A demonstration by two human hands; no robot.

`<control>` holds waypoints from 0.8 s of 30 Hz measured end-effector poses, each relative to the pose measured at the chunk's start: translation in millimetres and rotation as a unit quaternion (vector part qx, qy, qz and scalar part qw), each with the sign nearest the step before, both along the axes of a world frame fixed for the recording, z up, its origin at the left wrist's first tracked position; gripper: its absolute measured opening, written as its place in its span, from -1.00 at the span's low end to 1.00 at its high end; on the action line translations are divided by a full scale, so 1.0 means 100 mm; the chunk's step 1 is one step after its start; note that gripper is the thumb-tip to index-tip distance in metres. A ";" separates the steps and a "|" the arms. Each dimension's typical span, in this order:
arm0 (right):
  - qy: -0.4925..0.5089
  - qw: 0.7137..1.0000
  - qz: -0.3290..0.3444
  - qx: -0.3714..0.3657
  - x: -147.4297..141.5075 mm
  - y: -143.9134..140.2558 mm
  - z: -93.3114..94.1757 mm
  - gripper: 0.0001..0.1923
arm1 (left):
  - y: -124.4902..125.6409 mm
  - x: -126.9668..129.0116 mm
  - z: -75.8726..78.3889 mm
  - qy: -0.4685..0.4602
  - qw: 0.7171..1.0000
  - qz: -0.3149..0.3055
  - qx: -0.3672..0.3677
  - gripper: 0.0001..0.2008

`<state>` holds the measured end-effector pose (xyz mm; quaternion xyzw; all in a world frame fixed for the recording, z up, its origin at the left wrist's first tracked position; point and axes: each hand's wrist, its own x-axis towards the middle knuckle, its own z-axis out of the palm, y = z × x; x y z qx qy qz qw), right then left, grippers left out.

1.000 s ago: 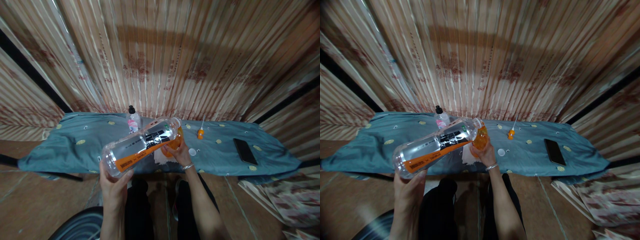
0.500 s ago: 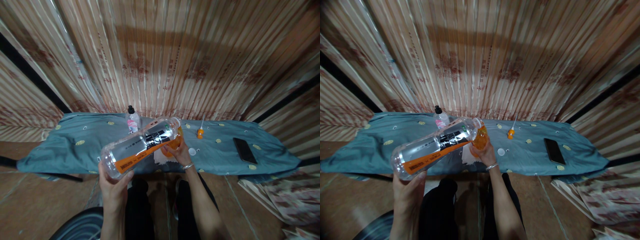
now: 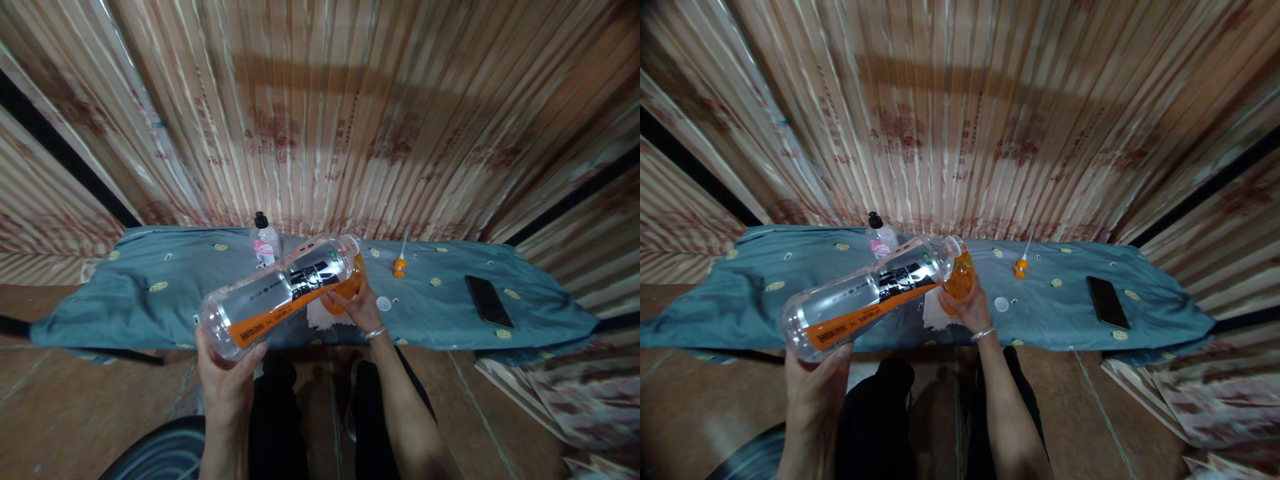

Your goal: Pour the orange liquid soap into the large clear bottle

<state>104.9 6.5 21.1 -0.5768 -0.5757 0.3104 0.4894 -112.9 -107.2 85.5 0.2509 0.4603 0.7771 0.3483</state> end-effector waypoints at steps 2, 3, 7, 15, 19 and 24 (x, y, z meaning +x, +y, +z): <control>-0.002 1.000 -0.004 0.005 0.00 -0.01 0.01 -0.27 | 0.00 -0.03 -0.03 0.000 1.000 -0.005 0.002 -0.17; -0.002 1.000 -0.005 0.009 -0.01 -0.01 0.02 -0.27 | 0.00 -0.04 -0.05 0.002 1.000 -0.011 0.003 -0.17; 0.002 1.000 0.002 0.016 -0.02 -0.03 0.04 -0.25 | 0.01 -0.10 -0.11 0.013 0.999 -0.032 0.008 -0.16; 0.003 1.000 0.007 0.025 0.00 -0.01 0.00 -0.25 | 0.01 -0.08 -0.09 0.002 1.000 -0.026 0.018 -0.16; -0.004 1.000 0.001 0.024 0.01 0.00 -0.02 -0.22 | 0.02 -0.06 -0.08 0.000 0.999 -0.024 0.031 -0.14; 0.008 1.000 0.009 0.025 0.00 -0.01 -0.02 -0.25 | 0.01 -0.04 -0.05 -0.004 0.999 -0.021 0.025 -0.13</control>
